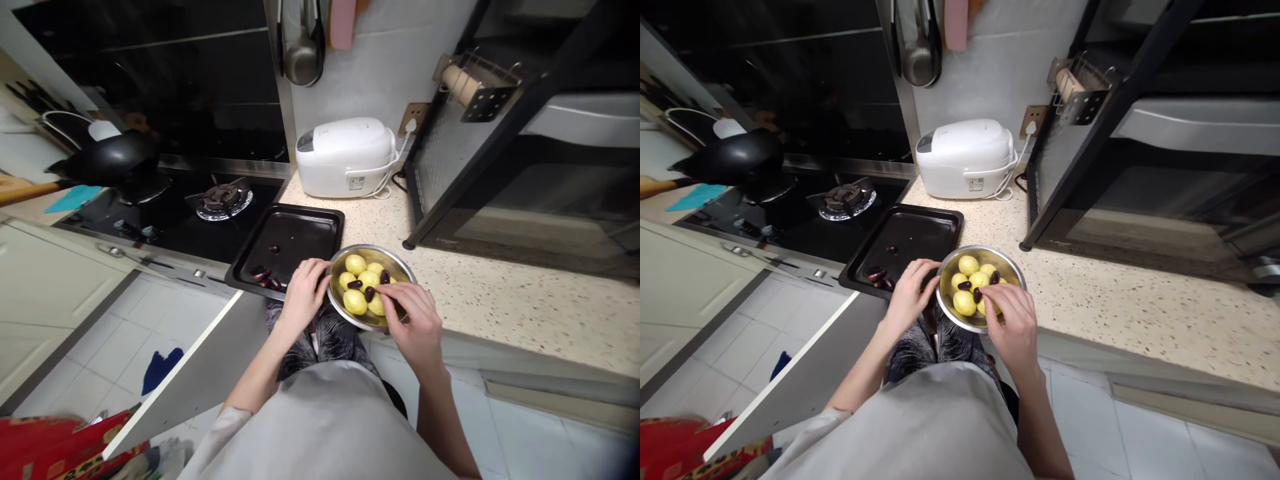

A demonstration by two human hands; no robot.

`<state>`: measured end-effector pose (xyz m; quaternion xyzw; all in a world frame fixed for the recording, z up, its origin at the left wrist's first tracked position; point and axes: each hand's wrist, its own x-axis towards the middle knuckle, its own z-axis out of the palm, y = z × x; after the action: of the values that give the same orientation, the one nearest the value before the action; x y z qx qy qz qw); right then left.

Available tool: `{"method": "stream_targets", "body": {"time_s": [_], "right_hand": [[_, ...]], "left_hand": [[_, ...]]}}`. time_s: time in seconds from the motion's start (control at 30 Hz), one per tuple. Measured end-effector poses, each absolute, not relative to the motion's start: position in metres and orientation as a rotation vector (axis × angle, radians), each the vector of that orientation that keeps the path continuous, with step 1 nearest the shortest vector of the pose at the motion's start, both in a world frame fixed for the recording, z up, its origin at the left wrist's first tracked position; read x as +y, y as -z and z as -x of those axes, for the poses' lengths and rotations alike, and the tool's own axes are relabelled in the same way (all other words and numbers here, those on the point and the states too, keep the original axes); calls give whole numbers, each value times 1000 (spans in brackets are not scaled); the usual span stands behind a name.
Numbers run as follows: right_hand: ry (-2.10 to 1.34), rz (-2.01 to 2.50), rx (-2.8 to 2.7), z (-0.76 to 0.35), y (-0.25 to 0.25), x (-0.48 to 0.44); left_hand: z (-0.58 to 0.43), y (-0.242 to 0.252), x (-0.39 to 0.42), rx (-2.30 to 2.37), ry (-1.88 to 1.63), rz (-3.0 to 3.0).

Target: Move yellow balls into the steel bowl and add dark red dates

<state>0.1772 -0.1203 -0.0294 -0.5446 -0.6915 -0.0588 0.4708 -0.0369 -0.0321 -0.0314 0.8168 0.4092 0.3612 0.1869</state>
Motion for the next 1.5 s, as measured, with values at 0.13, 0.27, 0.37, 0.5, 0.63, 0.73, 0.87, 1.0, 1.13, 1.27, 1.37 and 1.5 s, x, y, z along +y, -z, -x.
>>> {"method": "stream_targets", "body": {"time_s": [0.13, 0.27, 0.37, 0.5, 0.63, 0.73, 0.87, 1.0, 1.13, 1.27, 1.37, 1.5], "right_hand": [[142, 1323, -1700, -178, 32, -120], [126, 1301, -1707, -176, 31, -118], [127, 1293, -1707, -174, 30, -117], [151, 1275, -1722, -172, 28, -116], [155, 1275, -1726, -173, 28, -116], [142, 1273, -1727, -173, 29, -116], [129, 1257, -1726, -172, 31, -114], [111, 1239, -1736, -170, 31, -112], [93, 1240, -1737, -170, 30, -112], [87, 1257, -1722, -171, 29, -114], [83, 1263, -1711, -171, 29, -114], [81, 1264, -1707, -171, 29, -115]], "left_hand": [[84, 39, -18, 1542, -900, -2349], [126, 49, -7, 1885, -721, -2369], [138, 46, -4, 2030, -359, -2323], [132, 31, -5, 2095, -20, -2247], [125, 23, -3, 2047, -7, -2199], [125, 24, 0, 1968, -63, -2195], [126, 29, 2, 1849, -156, -2193], [125, 35, 5, 1682, -225, -2218], [120, 39, 7, 1519, -239, -2252], [110, 39, 4, 1428, -272, -2248], [101, 38, 0, 1388, -275, -2246], [89, 39, -1, 1359, -273, -2241]]}}
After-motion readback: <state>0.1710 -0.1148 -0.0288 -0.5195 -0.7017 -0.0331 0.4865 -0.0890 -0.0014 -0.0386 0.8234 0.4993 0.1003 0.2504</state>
